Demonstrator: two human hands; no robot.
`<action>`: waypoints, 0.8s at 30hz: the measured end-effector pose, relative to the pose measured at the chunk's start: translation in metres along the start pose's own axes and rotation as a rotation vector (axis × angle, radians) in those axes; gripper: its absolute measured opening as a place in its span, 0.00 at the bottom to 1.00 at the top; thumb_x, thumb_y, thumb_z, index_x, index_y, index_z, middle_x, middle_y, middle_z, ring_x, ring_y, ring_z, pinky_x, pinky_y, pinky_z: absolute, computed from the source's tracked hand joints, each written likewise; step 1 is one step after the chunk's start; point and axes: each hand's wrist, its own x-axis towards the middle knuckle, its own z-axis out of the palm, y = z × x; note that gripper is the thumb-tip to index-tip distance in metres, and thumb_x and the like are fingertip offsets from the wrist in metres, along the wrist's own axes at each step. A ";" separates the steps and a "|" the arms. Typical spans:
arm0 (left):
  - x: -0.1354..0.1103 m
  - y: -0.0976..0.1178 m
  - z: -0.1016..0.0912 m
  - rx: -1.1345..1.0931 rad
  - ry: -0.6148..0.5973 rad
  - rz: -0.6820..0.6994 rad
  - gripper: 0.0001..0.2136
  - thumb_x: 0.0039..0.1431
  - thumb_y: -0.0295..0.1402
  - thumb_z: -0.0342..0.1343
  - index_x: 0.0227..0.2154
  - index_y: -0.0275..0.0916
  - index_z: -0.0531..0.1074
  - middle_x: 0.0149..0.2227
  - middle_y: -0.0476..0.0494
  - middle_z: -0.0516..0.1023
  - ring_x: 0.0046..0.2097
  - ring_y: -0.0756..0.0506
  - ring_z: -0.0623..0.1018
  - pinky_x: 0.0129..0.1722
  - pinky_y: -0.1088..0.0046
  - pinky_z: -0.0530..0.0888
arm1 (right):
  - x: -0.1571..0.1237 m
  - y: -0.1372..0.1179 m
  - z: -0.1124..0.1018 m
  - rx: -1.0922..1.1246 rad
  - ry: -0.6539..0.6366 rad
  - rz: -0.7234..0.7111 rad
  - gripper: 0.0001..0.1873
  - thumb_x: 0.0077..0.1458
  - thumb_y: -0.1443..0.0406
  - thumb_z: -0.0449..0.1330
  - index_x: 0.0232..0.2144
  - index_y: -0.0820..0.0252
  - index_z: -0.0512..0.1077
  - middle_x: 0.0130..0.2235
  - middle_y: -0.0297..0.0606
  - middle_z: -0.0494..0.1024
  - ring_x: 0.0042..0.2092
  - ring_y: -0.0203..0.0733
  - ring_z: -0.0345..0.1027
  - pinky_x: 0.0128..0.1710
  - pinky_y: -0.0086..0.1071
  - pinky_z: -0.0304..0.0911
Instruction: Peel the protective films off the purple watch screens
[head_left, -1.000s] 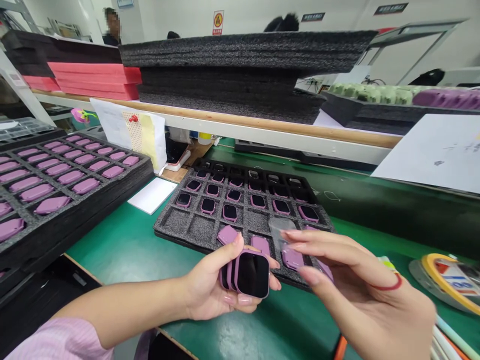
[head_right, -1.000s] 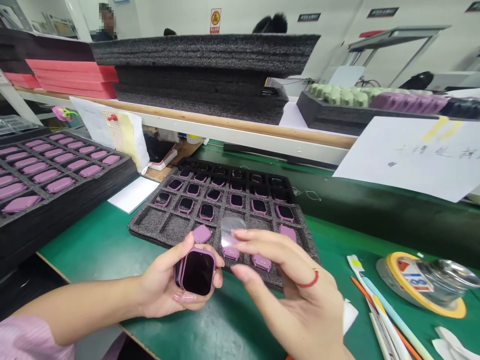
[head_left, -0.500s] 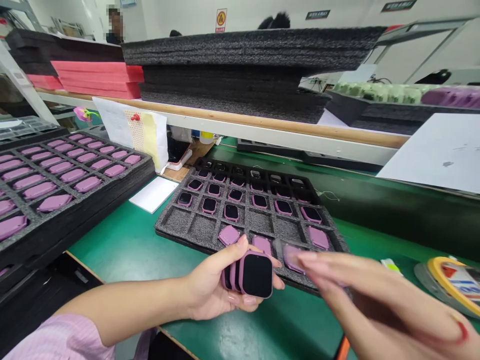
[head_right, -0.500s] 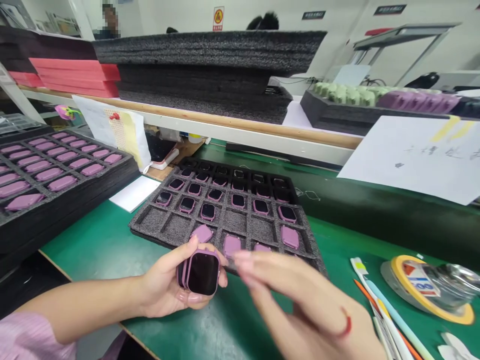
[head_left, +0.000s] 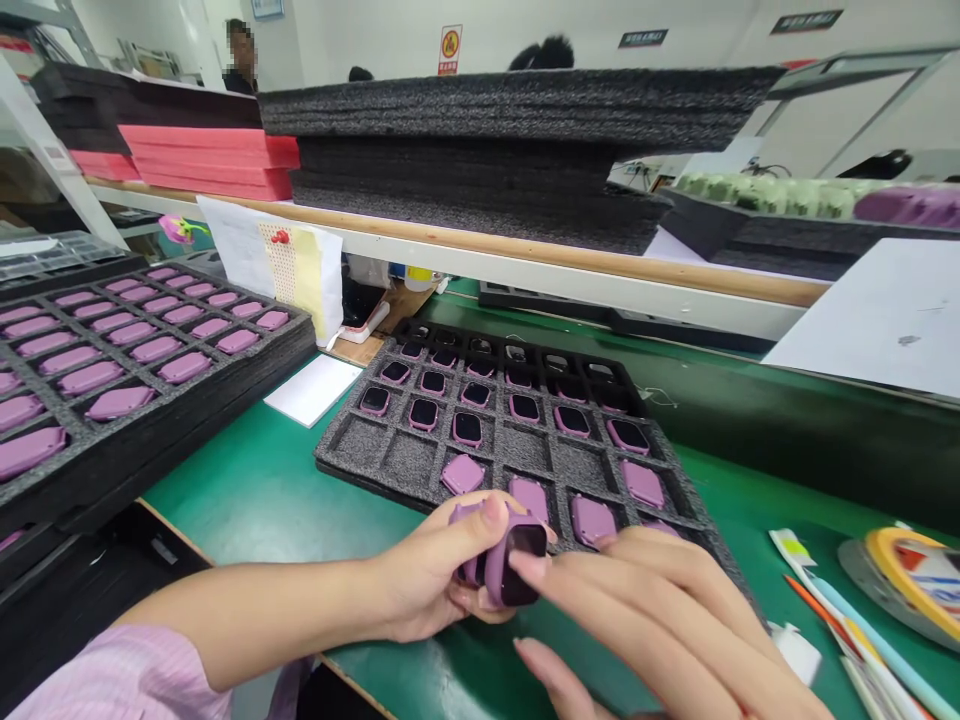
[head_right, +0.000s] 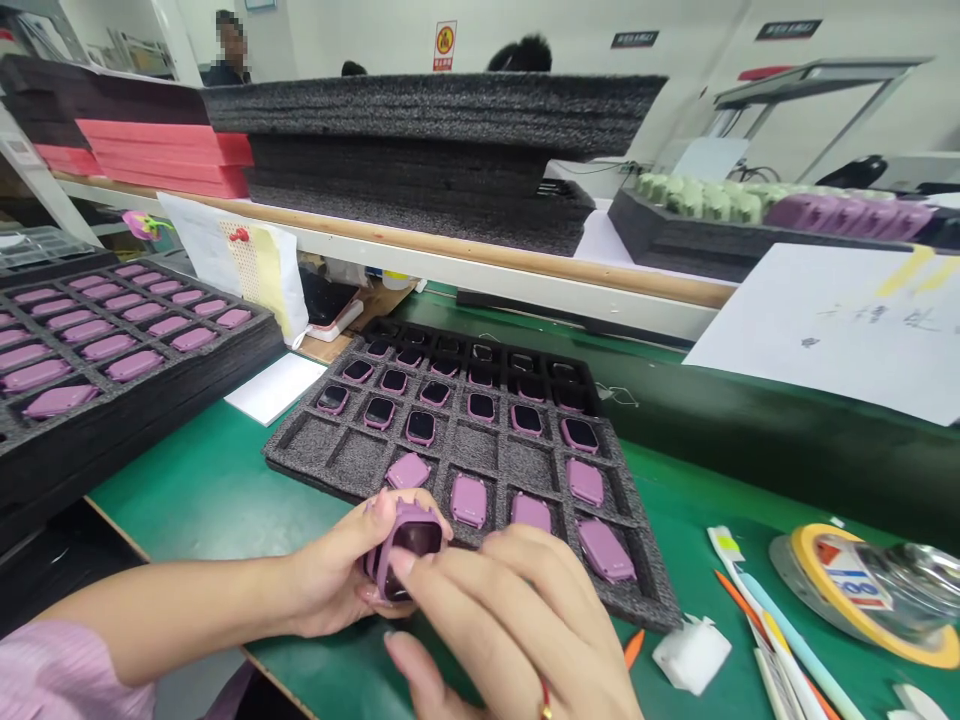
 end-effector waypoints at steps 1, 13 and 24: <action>-0.001 -0.002 0.000 0.037 -0.013 0.022 0.29 0.44 0.59 0.67 0.30 0.38 0.65 0.21 0.57 0.64 0.17 0.60 0.53 0.16 0.79 0.45 | 0.001 0.000 0.003 0.006 0.006 0.031 0.29 0.54 0.62 0.69 0.58 0.52 0.70 0.36 0.37 0.84 0.34 0.46 0.77 0.37 0.40 0.75; 0.002 -0.002 -0.005 -0.093 -0.016 -0.012 0.24 0.48 0.52 0.69 0.33 0.36 0.70 0.23 0.54 0.68 0.17 0.60 0.56 0.14 0.82 0.45 | 0.006 0.009 0.006 0.080 0.013 0.132 0.24 0.56 0.61 0.67 0.54 0.54 0.67 0.44 0.42 0.82 0.42 0.46 0.78 0.43 0.38 0.75; 0.003 0.000 -0.002 -0.039 0.097 -0.096 0.21 0.48 0.45 0.72 0.31 0.37 0.67 0.33 0.43 0.81 0.19 0.59 0.64 0.16 0.80 0.47 | 0.002 0.078 0.004 -0.150 0.072 0.359 0.17 0.57 0.56 0.63 0.47 0.54 0.74 0.44 0.42 0.82 0.44 0.49 0.78 0.45 0.44 0.75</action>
